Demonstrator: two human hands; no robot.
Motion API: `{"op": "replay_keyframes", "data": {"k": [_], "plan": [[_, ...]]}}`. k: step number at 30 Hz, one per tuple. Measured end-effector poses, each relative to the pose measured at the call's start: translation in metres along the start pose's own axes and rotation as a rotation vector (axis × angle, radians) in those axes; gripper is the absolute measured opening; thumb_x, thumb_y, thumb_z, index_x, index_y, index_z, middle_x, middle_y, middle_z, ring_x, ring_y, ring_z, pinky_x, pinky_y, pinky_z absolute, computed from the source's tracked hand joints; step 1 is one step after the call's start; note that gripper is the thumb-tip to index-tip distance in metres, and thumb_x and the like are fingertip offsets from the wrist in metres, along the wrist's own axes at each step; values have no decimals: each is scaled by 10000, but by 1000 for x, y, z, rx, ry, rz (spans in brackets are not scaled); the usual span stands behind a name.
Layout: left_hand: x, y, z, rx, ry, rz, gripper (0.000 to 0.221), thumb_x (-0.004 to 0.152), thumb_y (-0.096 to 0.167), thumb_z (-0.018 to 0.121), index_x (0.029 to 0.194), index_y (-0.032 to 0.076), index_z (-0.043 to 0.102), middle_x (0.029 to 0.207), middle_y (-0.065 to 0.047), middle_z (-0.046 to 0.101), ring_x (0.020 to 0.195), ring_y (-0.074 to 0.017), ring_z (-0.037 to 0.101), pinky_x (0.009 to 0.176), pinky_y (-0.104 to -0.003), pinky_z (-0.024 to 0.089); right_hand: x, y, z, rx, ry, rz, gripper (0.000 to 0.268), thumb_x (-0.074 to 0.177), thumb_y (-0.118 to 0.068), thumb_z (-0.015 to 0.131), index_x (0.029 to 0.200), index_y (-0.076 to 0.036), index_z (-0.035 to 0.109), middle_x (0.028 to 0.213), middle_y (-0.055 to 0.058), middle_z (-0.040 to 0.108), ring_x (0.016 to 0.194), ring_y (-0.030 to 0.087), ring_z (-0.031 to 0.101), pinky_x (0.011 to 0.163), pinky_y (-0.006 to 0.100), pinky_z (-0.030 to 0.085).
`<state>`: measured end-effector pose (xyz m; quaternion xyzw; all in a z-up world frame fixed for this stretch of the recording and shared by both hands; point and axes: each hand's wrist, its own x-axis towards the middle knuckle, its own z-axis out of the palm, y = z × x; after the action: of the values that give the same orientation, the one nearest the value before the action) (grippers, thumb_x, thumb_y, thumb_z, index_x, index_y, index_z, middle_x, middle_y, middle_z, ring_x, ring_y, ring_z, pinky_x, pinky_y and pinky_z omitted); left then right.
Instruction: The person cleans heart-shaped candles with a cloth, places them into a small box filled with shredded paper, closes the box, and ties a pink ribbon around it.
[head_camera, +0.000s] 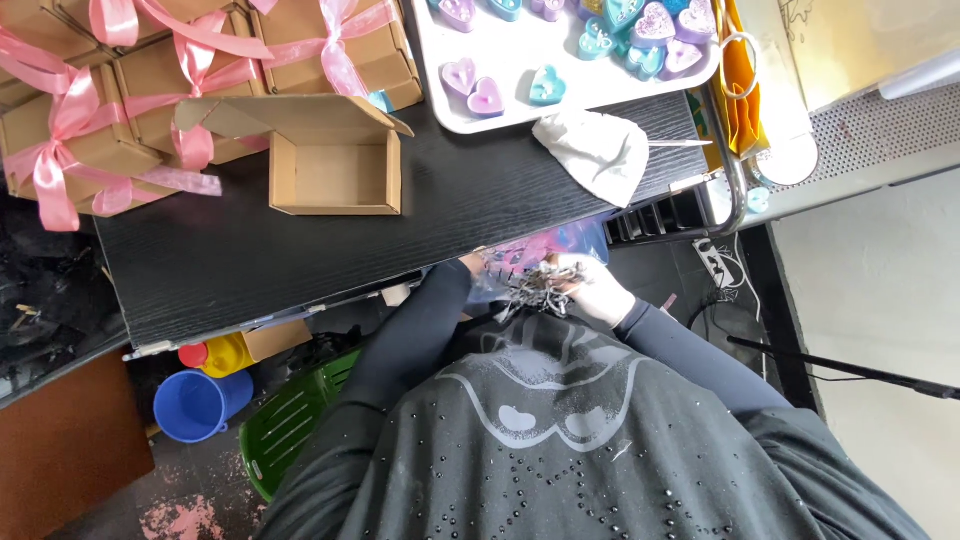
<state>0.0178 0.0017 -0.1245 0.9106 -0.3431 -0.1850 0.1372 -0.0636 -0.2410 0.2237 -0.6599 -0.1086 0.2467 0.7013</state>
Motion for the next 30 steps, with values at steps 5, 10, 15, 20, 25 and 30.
{"op": "replay_keyframes", "data": {"k": [5, 10, 15, 20, 25, 30], "plan": [[-7, 1, -6, -168, 61, -71, 363, 1059, 248, 443, 1345, 125, 629, 1344, -93, 682, 1224, -250, 649, 1046, -399, 484, 7, -25, 4, 278, 246, 123, 106, 987, -39, 628, 1056, -20, 706, 963, 46, 700, 862, 108, 639, 778, 275, 527], [-13, -1, -14, -329, 121, -137, 365, 1090, 295, 442, 1382, 144, 599, 1362, -63, 681, 1258, -219, 634, 1104, -368, 463, 9, -43, 21, 670, 271, 136, 107, 938, -53, 646, 1032, -29, 690, 954, 43, 699, 848, 118, 665, 776, 282, 553], [-7, -5, -19, -677, -23, -42, 420, 1057, 282, 493, 1441, 119, 542, 1338, -89, 667, 1207, -223, 628, 1069, -356, 465, -2, -101, 23, 574, 247, 99, 109, 972, -119, 684, 1005, -15, 671, 909, 51, 662, 813, 125, 617, 732, 284, 509], [-27, 37, -65, -1778, -89, -375, 517, 937, 165, 531, 1451, 150, 478, 1389, -7, 577, 1207, -195, 620, 980, -395, 501, -6, -166, 35, 140, 284, -38, 282, 894, -242, 660, 1046, -6, 696, 986, 39, 708, 907, 110, 636, 837, 260, 521], [-82, 128, -235, -1237, -88, -313, 726, 781, -34, 638, 1449, 138, 414, 1351, -27, 555, 1173, -180, 642, 945, -348, 554, -2, -164, 46, 126, 311, -23, 291, 878, -153, 696, 1122, 7, 701, 963, 61, 696, 886, 124, 631, 838, 257, 517], [-120, 166, -290, -1255, -18, 32, 649, 869, -35, 699, 1450, 70, 428, 1334, -109, 569, 1207, -207, 616, 1010, -348, 547, 1, -169, 61, 72, 276, -124, 369, 810, -116, 799, 1129, -7, 648, 1087, 58, 714, 980, 132, 685, 885, 281, 551]]}}
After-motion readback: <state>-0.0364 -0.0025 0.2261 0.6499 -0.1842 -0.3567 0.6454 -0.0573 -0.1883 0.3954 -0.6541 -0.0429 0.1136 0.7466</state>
